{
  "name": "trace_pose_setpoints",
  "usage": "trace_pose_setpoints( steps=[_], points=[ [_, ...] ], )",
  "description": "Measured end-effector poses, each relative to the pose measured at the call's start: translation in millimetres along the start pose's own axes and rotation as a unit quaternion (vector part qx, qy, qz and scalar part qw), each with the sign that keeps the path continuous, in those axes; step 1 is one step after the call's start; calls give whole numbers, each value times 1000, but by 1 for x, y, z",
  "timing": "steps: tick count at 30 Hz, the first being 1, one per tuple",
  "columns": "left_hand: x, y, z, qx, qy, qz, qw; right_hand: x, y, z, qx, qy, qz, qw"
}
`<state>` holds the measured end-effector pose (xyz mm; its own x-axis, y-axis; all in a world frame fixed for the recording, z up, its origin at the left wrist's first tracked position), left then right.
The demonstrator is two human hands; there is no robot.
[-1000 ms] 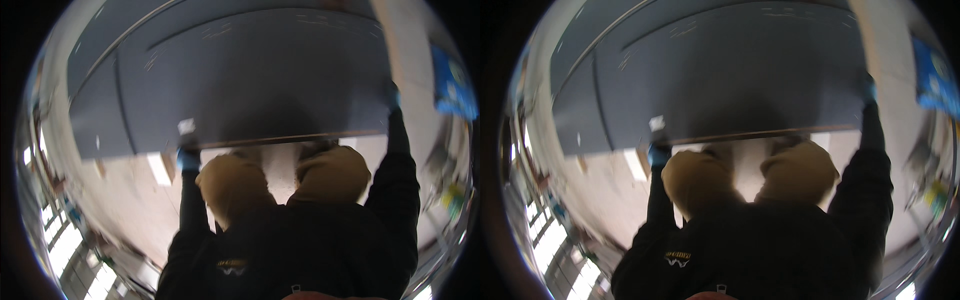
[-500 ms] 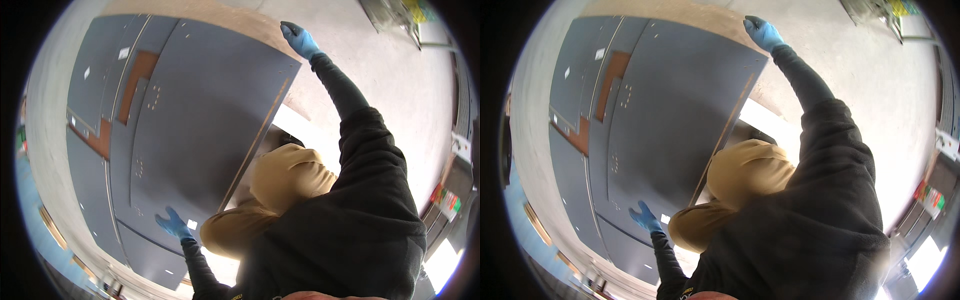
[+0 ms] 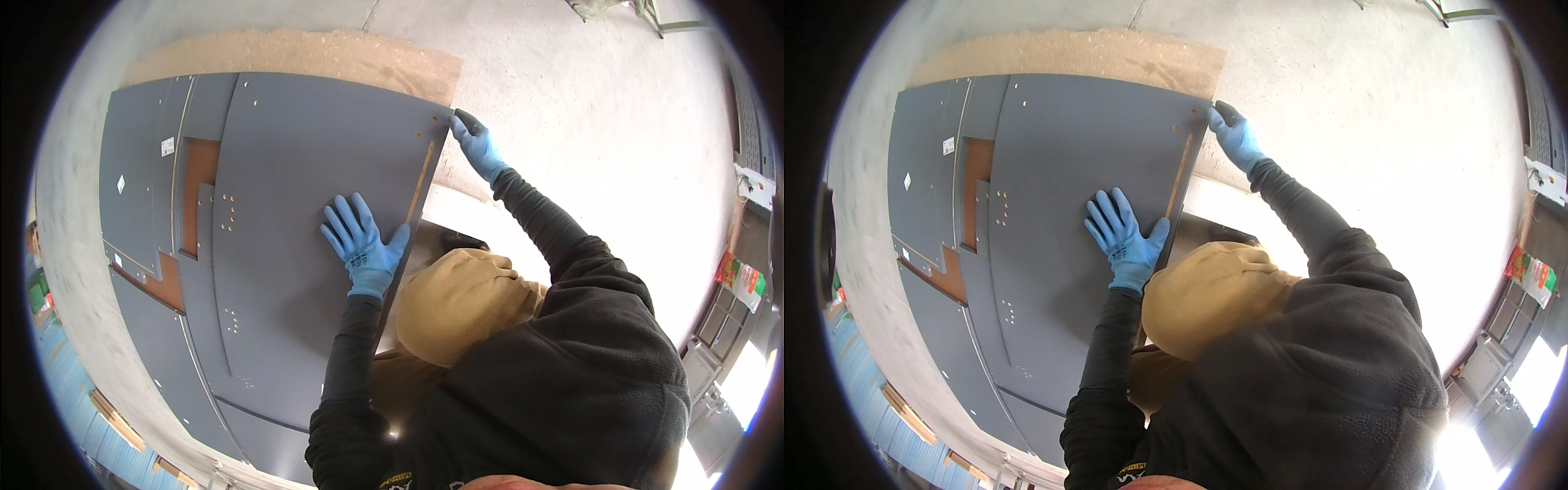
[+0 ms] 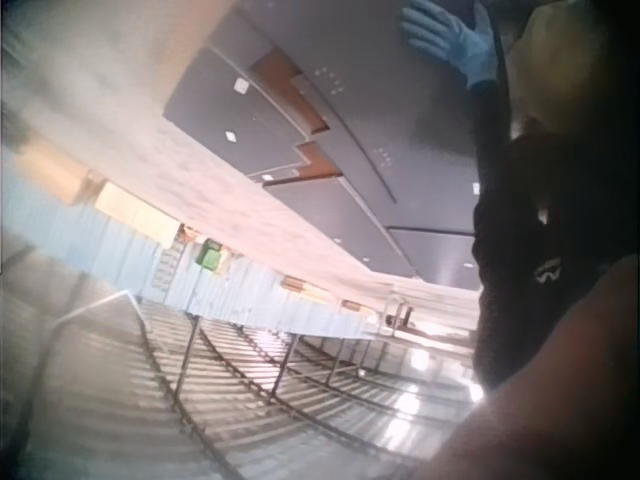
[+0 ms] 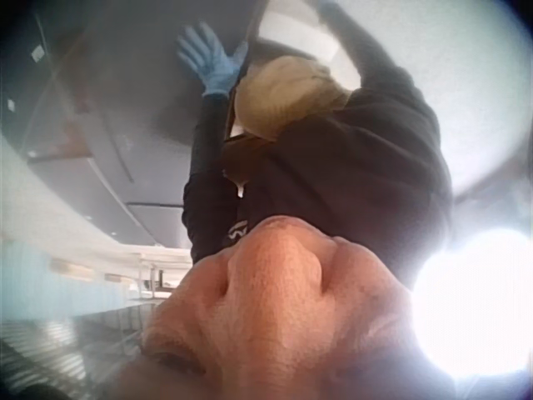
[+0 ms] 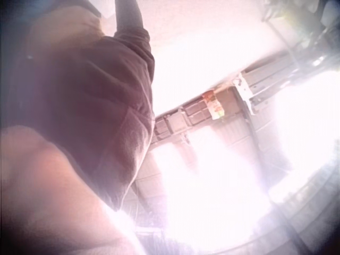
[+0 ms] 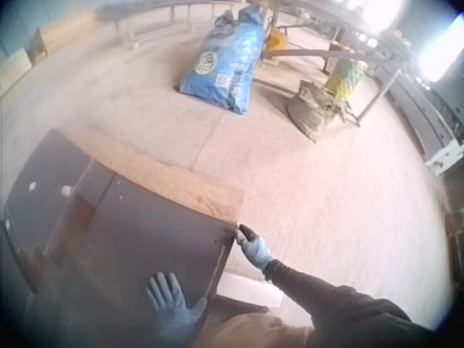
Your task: The person wipes the surfaces of several dark gray panels with a cloth, flipping each panel to clean both sides. They then stack the cleaned panels on the floor and continue wiping additional panels on a workbench.
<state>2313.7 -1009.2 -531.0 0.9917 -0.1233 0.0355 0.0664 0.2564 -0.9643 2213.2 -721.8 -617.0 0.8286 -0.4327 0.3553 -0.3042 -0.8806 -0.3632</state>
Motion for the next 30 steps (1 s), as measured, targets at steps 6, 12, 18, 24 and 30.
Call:
trace_pose_setpoints(
  steps=[6,12,18,24,30],
  points=[
    [6,9,-5,-18,-1,-6,1000,-11,17,-18,80,-188,32,978],
    [6,-8,-24,101,-23,32,994,-26,12,-31,82,-105,-36,990],
    [122,-43,-209,150,-368,256,881,-40,14,-64,243,-202,-43,948],
    [431,-42,-311,184,-785,242,541,-37,40,-99,489,-399,11,775],
    [509,-9,-275,143,-801,202,545,-31,58,-93,372,-312,-31,873]
  ],
)
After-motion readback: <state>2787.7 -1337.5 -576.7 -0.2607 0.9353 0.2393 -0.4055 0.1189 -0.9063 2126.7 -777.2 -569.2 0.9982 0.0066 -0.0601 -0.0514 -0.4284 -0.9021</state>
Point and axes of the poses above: each hand's wrist, its own x-axis away from the middle knuckle, its own y-axis out of the palm, z = x × y, the point moved 1 cm from there along -x, towards the middle knuckle, and after that the axes turned 7 degrees about z, right-handed, at the moved point
